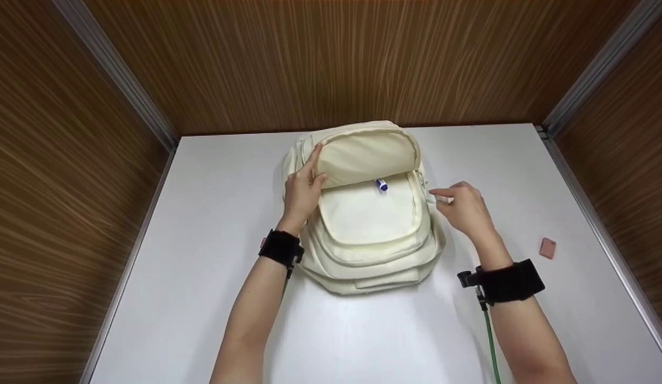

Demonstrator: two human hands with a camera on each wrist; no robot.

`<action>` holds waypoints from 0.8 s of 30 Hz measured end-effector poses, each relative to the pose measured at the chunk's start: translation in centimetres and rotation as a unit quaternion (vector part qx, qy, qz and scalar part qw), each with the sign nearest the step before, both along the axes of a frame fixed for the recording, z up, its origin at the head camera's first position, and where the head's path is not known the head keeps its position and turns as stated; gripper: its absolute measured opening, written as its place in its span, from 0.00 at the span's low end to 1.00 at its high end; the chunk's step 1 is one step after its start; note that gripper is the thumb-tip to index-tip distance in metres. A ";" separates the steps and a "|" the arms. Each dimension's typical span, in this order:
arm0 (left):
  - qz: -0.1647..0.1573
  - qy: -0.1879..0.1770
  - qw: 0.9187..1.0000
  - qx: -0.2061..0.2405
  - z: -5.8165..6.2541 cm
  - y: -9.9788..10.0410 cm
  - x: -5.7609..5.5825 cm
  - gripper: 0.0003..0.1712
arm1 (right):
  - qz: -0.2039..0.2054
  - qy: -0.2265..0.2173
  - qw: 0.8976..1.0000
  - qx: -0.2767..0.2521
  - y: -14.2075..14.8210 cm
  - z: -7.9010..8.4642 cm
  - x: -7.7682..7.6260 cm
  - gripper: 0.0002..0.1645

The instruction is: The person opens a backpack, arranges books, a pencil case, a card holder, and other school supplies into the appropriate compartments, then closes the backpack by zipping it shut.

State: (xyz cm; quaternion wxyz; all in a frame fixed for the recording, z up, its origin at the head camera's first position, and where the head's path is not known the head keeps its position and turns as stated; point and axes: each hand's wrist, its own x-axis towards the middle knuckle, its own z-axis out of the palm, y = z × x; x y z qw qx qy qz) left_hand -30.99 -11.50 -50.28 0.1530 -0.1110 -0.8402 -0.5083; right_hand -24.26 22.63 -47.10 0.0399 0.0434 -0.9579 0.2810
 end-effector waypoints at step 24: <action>0.010 -0.006 1.000 -0.009 -0.2 0.0 -0.3 0.41 | 0.209 -0.036 0.977 -0.036 -12.9 -0.7 -1.2 0.21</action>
